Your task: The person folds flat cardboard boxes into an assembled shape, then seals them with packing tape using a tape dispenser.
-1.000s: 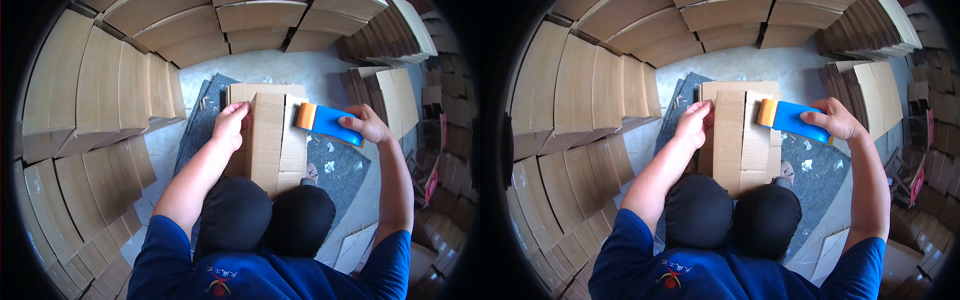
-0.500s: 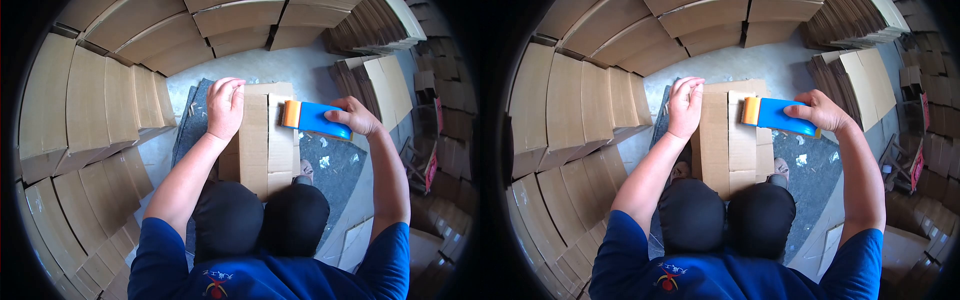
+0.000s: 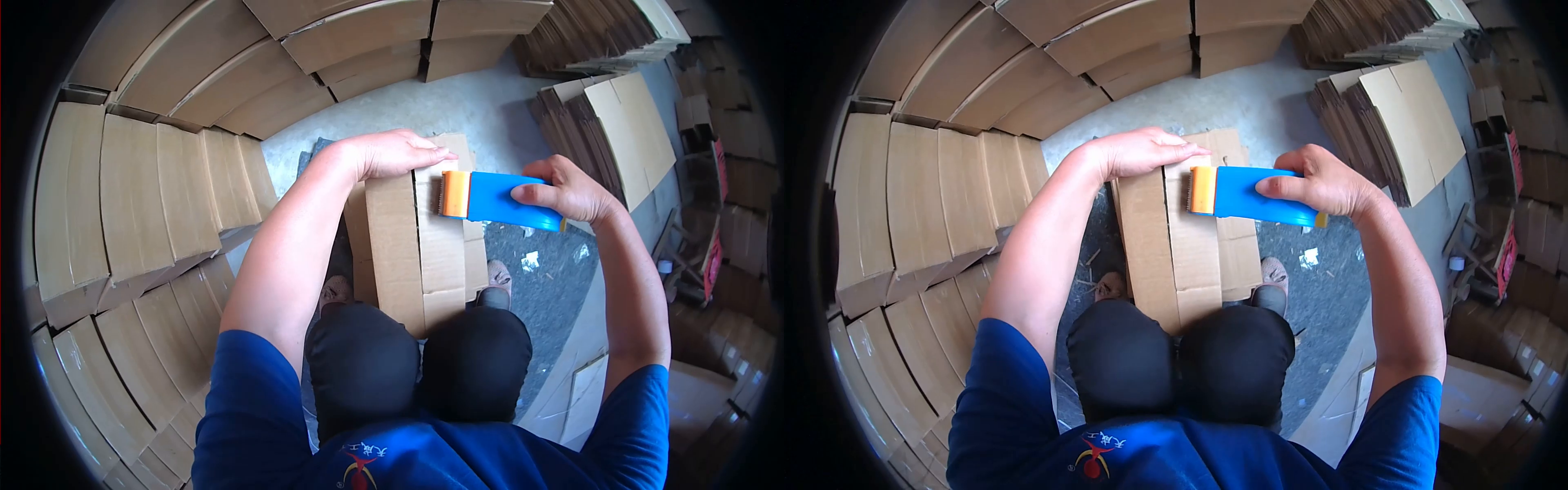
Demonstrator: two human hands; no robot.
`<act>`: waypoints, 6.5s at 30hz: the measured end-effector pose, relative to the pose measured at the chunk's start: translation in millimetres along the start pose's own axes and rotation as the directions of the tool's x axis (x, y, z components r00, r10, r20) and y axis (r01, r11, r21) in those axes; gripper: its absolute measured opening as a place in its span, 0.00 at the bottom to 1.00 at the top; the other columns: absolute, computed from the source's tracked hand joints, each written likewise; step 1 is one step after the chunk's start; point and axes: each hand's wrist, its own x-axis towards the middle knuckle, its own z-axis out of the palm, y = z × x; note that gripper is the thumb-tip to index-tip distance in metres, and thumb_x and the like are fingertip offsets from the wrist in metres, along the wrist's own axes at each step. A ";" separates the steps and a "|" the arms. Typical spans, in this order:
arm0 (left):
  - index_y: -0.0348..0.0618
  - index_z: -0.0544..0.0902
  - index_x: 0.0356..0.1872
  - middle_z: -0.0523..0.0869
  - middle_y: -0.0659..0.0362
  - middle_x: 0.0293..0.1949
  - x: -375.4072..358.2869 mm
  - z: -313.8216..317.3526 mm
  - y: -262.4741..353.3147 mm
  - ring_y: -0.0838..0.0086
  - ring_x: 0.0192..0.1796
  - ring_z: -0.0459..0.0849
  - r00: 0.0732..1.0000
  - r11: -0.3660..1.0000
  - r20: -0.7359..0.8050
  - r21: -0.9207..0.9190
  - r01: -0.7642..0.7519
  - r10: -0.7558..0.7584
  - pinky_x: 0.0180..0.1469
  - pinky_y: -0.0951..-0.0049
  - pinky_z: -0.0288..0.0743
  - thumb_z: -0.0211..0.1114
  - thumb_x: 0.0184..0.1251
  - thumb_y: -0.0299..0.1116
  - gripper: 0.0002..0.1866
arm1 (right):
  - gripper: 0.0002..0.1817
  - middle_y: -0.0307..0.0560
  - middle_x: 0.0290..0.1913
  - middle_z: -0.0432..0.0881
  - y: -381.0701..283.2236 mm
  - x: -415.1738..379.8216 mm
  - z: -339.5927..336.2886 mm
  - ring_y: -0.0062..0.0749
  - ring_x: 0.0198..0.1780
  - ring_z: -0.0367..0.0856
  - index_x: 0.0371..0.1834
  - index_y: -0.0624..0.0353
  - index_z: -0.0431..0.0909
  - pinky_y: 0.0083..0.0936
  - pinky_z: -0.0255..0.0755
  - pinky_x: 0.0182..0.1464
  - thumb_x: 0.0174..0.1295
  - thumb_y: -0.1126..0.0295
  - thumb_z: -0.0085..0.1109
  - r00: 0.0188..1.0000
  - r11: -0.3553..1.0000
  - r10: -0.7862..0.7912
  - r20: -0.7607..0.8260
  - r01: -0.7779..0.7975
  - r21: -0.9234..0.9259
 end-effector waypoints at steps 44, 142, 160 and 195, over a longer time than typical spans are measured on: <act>0.52 0.79 0.66 0.82 0.54 0.64 2.9 2.3 4.9 0.65 0.68 0.76 0.996 0.996 0.016 -0.016 -0.090 0.090 0.72 0.67 0.65 0.54 0.75 0.29 0.21 | 0.36 0.48 0.36 0.88 55.7 15.6 -57.4 0.34 0.39 0.88 0.41 0.61 0.88 0.32 0.82 0.44 0.49 0.35 0.66 0.992 0.991 0.097 0.077 -0.089 -0.102; 0.42 0.81 0.45 0.79 0.64 0.30 -178.4 315.6 31.2 0.79 0.30 0.76 0.682 0.176 -0.609 -0.784 -0.596 -0.404 0.37 0.75 0.76 0.59 0.79 0.34 0.08 | 0.40 0.52 0.37 0.87 7.1 -216.5 117.8 0.36 0.40 0.88 0.47 0.64 0.85 0.31 0.83 0.45 0.53 0.32 0.70 0.980 0.974 -0.194 -0.037 0.188 -0.127; 0.42 0.85 0.41 0.83 0.66 0.29 -113.2 280.1 -74.2 0.83 0.29 0.77 0.352 0.362 -0.599 -0.756 -0.546 -0.719 0.32 0.77 0.72 0.72 0.69 0.39 0.11 | 0.35 0.51 0.33 0.86 43.2 -111.3 100.2 0.31 0.36 0.86 0.44 0.66 0.86 0.29 0.81 0.43 0.52 0.40 0.72 0.990 0.987 -0.097 -0.102 0.082 -0.139; 0.41 0.55 0.80 0.51 0.51 0.82 -117.1 286.9 -2.5 0.61 0.84 0.44 0.727 0.635 -0.666 0.637 0.437 0.168 0.83 0.52 0.33 0.58 0.69 0.63 0.48 | 0.31 0.47 0.32 0.86 66.3 -124.8 70.1 0.28 0.34 0.85 0.43 0.65 0.86 0.27 0.78 0.38 0.52 0.44 0.71 0.995 0.990 -0.096 -0.010 0.095 -0.107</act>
